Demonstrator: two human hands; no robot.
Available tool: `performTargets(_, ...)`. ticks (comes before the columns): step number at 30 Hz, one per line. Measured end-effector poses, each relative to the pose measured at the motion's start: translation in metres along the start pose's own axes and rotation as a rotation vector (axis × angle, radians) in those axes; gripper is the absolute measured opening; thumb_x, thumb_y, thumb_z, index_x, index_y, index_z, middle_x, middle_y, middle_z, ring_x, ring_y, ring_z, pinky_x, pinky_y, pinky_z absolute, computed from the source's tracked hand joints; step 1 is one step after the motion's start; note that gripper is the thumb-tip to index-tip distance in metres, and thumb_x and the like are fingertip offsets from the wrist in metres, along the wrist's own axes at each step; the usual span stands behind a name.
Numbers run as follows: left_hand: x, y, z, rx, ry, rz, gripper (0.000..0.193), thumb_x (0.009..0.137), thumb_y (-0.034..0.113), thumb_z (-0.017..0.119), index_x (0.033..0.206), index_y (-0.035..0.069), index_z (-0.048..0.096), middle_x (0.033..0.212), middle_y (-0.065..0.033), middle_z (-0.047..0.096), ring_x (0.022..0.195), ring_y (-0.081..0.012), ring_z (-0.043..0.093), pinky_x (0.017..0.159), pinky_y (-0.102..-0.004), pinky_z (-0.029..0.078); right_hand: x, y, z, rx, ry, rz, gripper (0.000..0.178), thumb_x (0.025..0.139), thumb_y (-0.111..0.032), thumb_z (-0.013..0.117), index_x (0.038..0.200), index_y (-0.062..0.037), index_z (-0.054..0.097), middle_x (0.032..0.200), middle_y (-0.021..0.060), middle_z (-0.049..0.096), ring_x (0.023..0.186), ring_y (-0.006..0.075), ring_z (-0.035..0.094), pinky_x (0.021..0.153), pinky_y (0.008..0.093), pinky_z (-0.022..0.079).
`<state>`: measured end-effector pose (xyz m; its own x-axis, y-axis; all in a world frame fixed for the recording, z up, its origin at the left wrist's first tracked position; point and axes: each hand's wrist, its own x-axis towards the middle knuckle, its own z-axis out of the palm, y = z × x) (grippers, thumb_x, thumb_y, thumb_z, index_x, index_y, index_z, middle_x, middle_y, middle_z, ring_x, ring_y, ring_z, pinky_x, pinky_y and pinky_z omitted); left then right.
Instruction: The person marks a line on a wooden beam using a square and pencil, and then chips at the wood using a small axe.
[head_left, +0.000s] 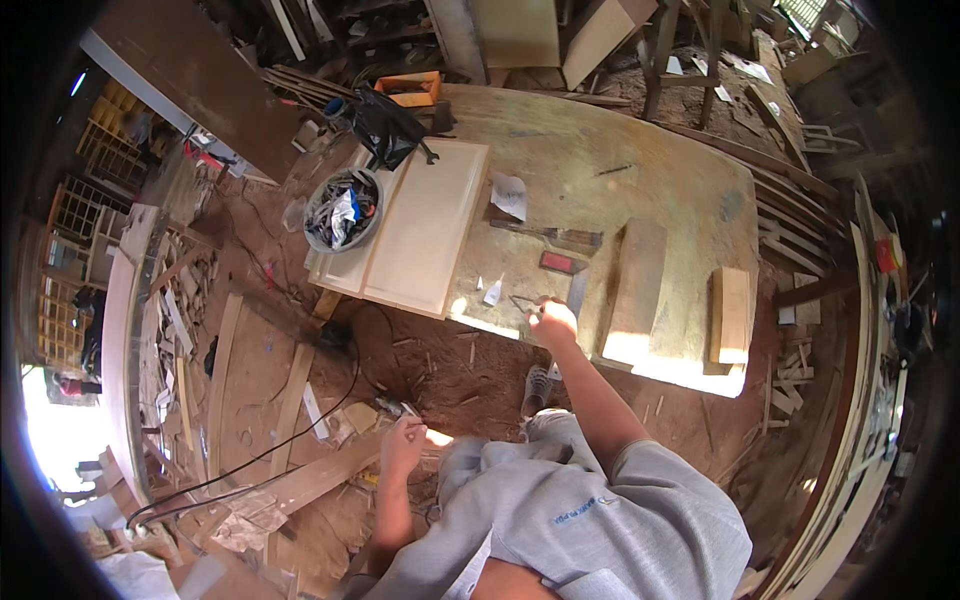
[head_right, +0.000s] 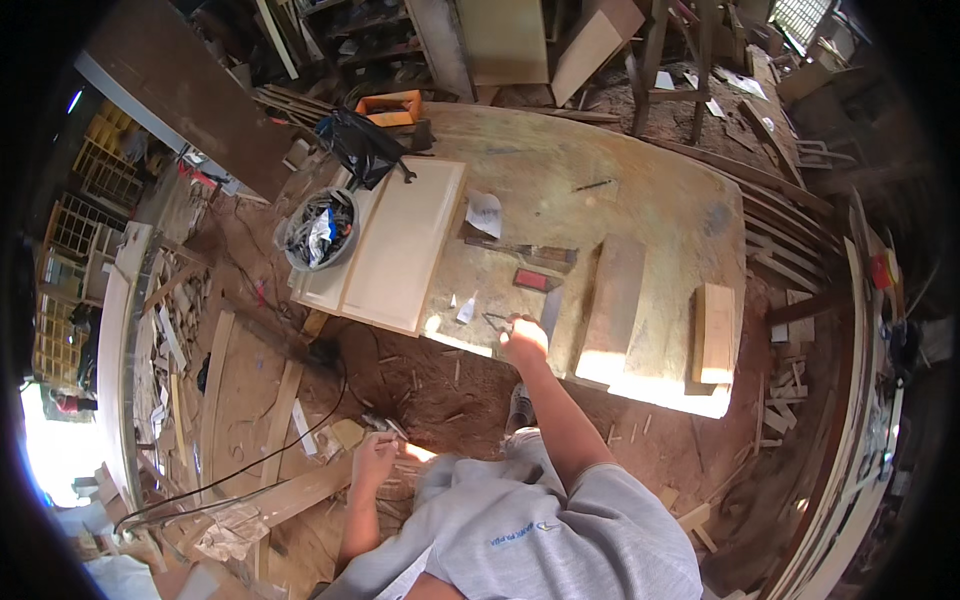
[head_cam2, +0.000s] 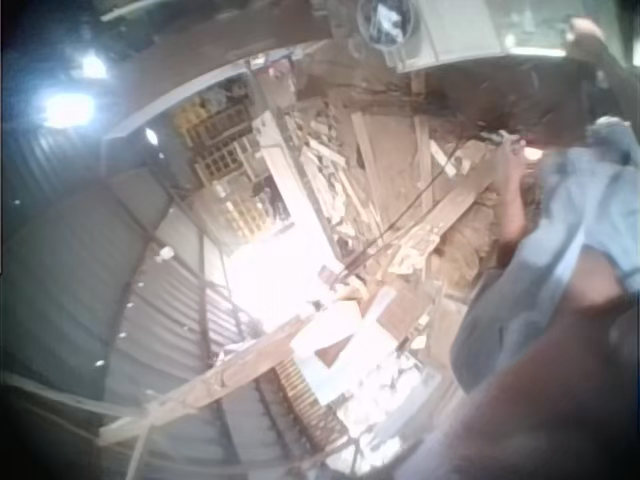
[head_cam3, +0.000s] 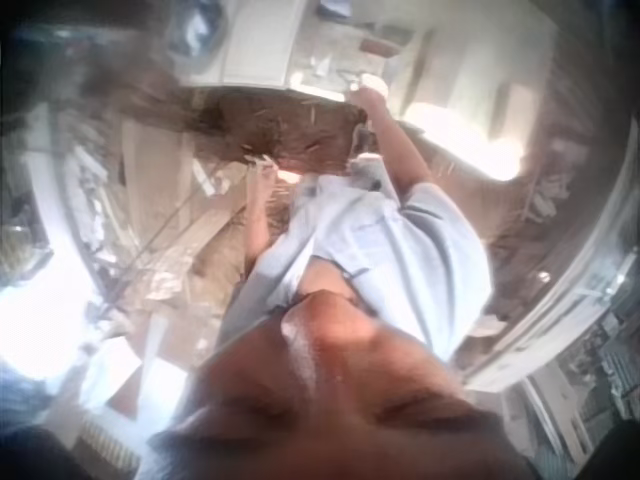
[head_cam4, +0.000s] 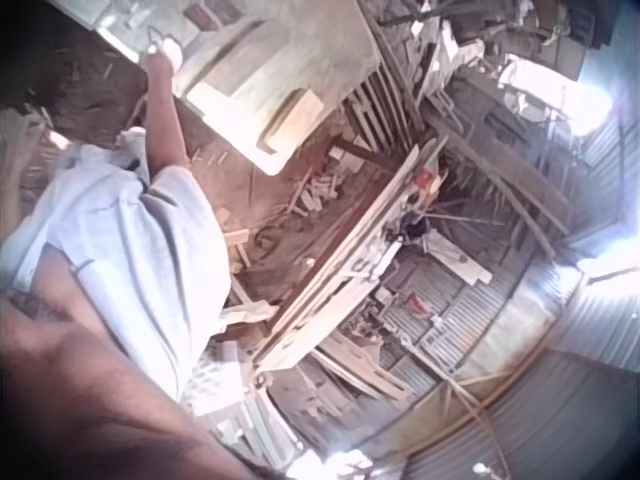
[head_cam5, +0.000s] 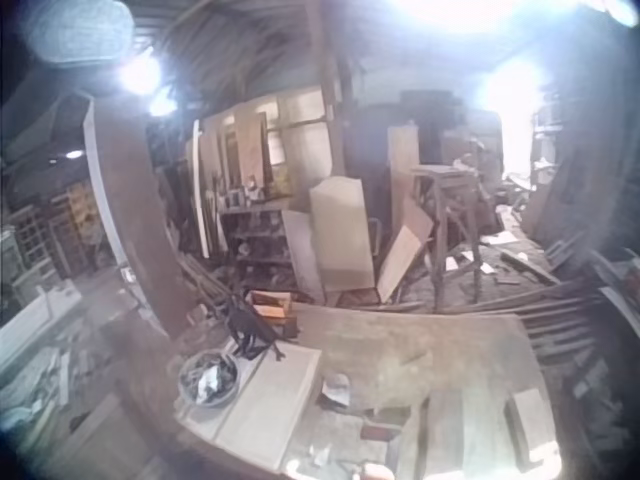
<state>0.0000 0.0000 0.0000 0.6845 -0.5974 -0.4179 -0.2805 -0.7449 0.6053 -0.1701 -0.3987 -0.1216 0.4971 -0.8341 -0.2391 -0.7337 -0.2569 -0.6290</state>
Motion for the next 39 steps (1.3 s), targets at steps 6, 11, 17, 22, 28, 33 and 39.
performTargets(6, 0.060, 0.039, -0.007, 0.010, -0.031, 0.053, 0.027, 0.099, 0.022, 0.075, 0.115, 0.000, 0.072, 0.105, -0.0167, 0.080, 0.101, -0.0281, 0.080, 0.087, -0.0394, 0.061, 0.064, -0.007, -0.043, -0.088, -0.103, -0.005, 0.031, 0.088, -0.034, 0.083, 0.106, -0.0096, 0.076, 0.104, 0.0177, 0.077, 0.104, 0.0385, 0.073, 0.091, 0.0490, 0.057)
performTargets(11, 0.093, 0.030, -0.042, 0.039, 0.031, 0.015, 0.025, 0.099, 0.020, 0.074, 0.114, 0.000, 0.072, 0.106, -0.0164, 0.080, 0.099, -0.0269, 0.080, 0.085, -0.0365, 0.061, 0.139, -0.007, -0.068, 0.177, 0.322, -0.002, 0.020, 0.093, -0.025, 0.071, 0.102, -0.0073, 0.077, 0.097, 0.0220, 0.075, 0.097, 0.0454, 0.072, 0.086, 0.0513, 0.057)
performTargets(17, 0.200, 0.058, -0.079, 0.027, -0.066, 0.100, 0.023, 0.099, 0.019, 0.074, 0.115, 0.002, 0.074, 0.107, -0.0144, 0.080, 0.102, -0.0283, 0.078, 0.089, -0.0388, 0.060, 0.299, 0.044, -0.141, -0.173, 0.599, 0.086, 0.042, 0.097, -0.004, 0.058, 0.138, -0.0088, 0.067, 0.131, 0.0213, 0.071, 0.122, 0.0436, 0.063, 0.097, 0.0510, 0.054)
performTargets(22, 0.287, 0.092, -0.120, 0.046, -0.109, 0.157, 0.021, 0.098, 0.018, 0.074, 0.112, 0.003, 0.075, 0.107, -0.0138, 0.079, 0.102, -0.0297, 0.077, 0.090, -0.0394, 0.059, 0.360, 0.055, -0.146, -0.503, 0.400, 0.255, 0.043, 0.103, -0.007, 0.055, 0.145, -0.0122, 0.063, 0.140, 0.0130, 0.068, 0.142, 0.0344, 0.053, 0.112, 0.0513, 0.045)
performTargets(28, 0.365, 0.105, -0.148, 0.002, -0.301, 0.238, 0.019, 0.098, 0.016, 0.074, 0.112, 0.002, 0.075, 0.106, -0.0165, 0.078, 0.100, -0.0307, 0.077, 0.088, -0.0407, 0.060, 0.367, 0.076, -0.154, -0.741, 0.458, 0.212, 0.030, 0.108, -0.015, 0.055, 0.136, -0.0098, 0.064, 0.136, 0.0148, 0.069, 0.135, 0.0356, 0.057, 0.114, 0.0535, 0.043)
performTargets(33, 0.387, 0.123, -0.147, -0.043, -0.450, 0.258, 0.018, 0.098, 0.014, 0.074, 0.111, 0.002, 0.075, 0.105, -0.0165, 0.078, 0.099, -0.0323, 0.076, 0.088, -0.0410, 0.059, 0.312, -0.010, -0.128, -0.232, 0.712, 0.115, 0.030, 0.109, -0.024, 0.055, 0.126, -0.0009, 0.065, 0.125, 0.0237, 0.067, 0.123, 0.0472, 0.059, 0.104, 0.0523, 0.049)
performTargets(39, 0.403, 0.160, -0.121, -0.039, -0.537, 0.420, 0.023, 0.099, 0.022, 0.072, 0.113, 0.003, 0.076, 0.111, -0.0154, 0.077, 0.107, -0.0328, 0.074, 0.096, -0.0427, 0.057, 0.080, -0.015, -0.047, -0.348, 0.388, 0.754, 0.067, 0.088, -0.049, 0.083, 0.131, -0.0018, 0.065, 0.128, 0.0280, 0.067, 0.121, 0.0457, 0.065, 0.104, 0.0521, 0.053)
